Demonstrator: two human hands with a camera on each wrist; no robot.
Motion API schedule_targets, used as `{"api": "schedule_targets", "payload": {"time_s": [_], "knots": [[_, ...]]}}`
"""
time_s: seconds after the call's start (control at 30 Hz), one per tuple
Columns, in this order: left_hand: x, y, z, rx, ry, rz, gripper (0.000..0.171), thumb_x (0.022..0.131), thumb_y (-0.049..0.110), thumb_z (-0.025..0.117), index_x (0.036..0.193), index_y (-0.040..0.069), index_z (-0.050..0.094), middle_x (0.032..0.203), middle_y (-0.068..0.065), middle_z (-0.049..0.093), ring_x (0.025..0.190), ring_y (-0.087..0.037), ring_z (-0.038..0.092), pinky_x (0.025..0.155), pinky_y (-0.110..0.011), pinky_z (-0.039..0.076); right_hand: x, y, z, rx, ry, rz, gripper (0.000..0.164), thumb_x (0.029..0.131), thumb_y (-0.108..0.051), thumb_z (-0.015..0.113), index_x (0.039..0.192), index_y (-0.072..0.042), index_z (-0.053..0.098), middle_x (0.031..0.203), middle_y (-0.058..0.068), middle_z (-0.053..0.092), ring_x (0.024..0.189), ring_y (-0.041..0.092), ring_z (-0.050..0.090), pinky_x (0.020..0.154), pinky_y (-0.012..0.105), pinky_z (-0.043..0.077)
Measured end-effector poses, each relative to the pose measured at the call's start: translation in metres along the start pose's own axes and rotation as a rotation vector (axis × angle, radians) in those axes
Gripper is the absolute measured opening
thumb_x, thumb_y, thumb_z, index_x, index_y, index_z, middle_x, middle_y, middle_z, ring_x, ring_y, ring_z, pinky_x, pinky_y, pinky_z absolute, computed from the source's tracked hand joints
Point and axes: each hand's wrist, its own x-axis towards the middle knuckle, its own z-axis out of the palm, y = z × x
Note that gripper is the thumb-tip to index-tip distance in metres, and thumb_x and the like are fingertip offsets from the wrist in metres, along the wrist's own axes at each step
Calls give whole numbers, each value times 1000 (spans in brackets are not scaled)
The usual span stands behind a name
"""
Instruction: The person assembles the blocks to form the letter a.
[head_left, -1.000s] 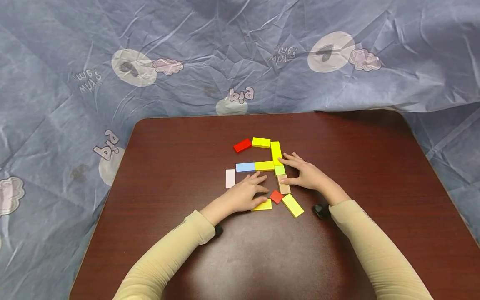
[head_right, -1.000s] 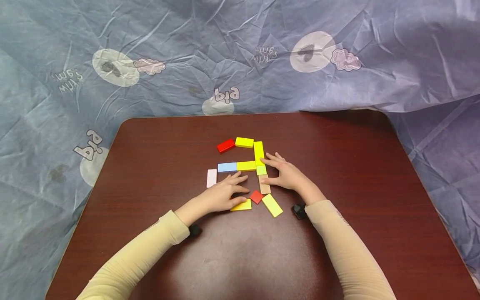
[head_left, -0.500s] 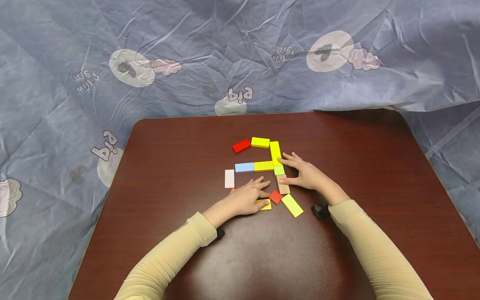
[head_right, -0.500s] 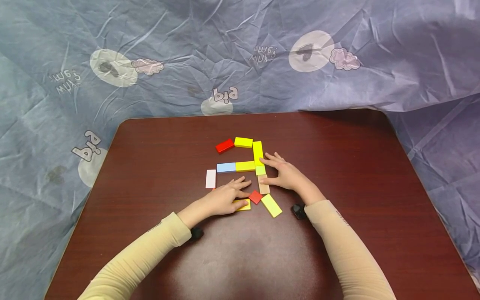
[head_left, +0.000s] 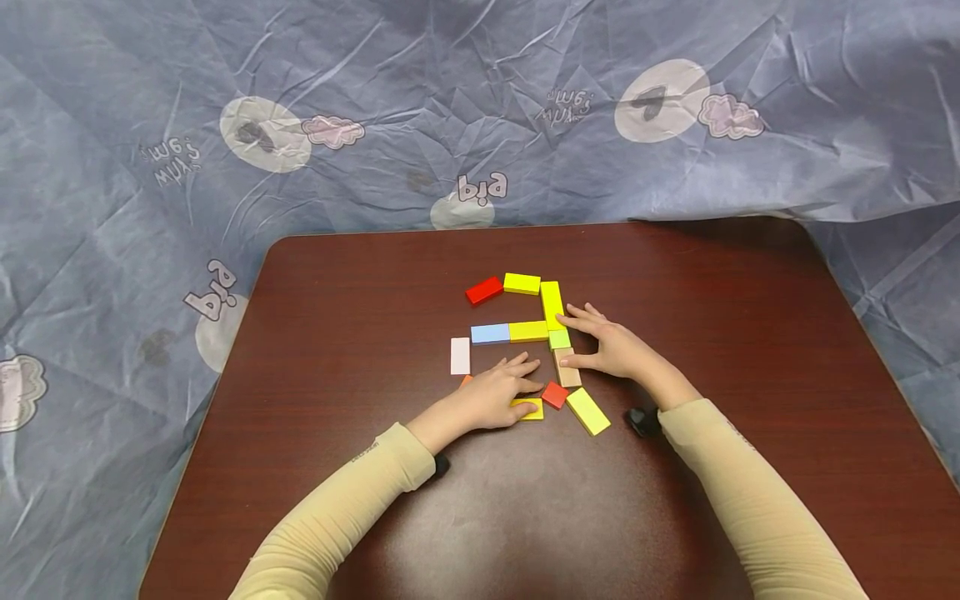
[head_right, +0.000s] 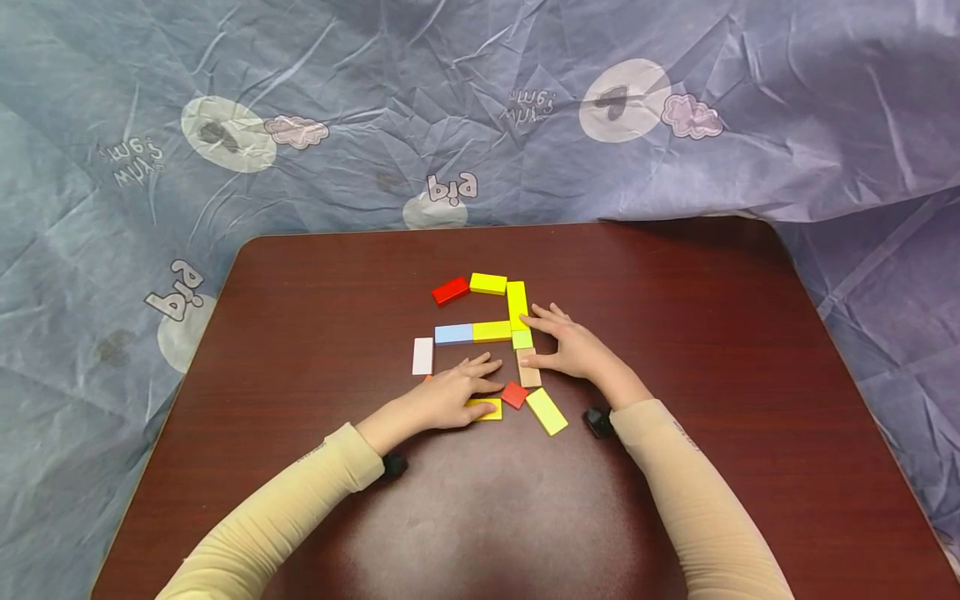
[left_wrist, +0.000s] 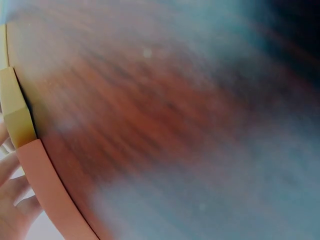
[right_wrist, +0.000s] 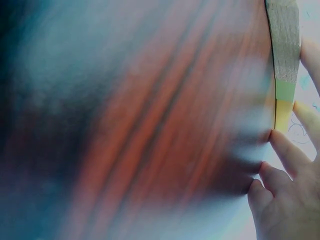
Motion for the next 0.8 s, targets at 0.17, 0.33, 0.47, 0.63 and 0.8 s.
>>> {"api": "schedule_targets", "payload": {"time_s": [0.17,0.33,0.47,0.63,0.8], "knots": [[0,0,-1,-7,2,-6,47,96,32,64,138,14,59,158,-9,37,152,-26,23,122,-44,23,0,0,0,-2,-3,4,80,84,-43,76,152,-19,41,163,12,24,152,39,11,113,67,25],[0,0,-2,-7,13,-8,48,95,32,64,139,13,58,157,-10,37,151,-26,24,121,-44,24,1,0,0,-3,-2,2,81,83,-44,76,152,-19,41,163,12,25,152,39,11,113,67,24],[-2,-5,-6,-18,55,-14,48,96,34,64,138,12,59,157,-11,39,150,-27,26,121,-43,25,1,0,0,-5,-2,1,81,83,-45,76,151,-19,41,163,11,26,152,39,12,113,66,25],[-8,-25,-22,-21,247,-105,39,95,34,65,129,15,66,150,-9,49,141,-25,44,112,-43,41,0,0,0,-5,-2,-3,81,83,-45,76,151,-19,41,163,11,25,152,39,11,113,66,25],[-22,-60,-43,-50,472,-286,26,91,23,71,115,12,73,127,-7,65,116,-26,63,95,-44,53,0,0,0,1,1,-14,81,84,-43,76,152,-18,41,163,10,24,152,38,11,113,65,26]]}}
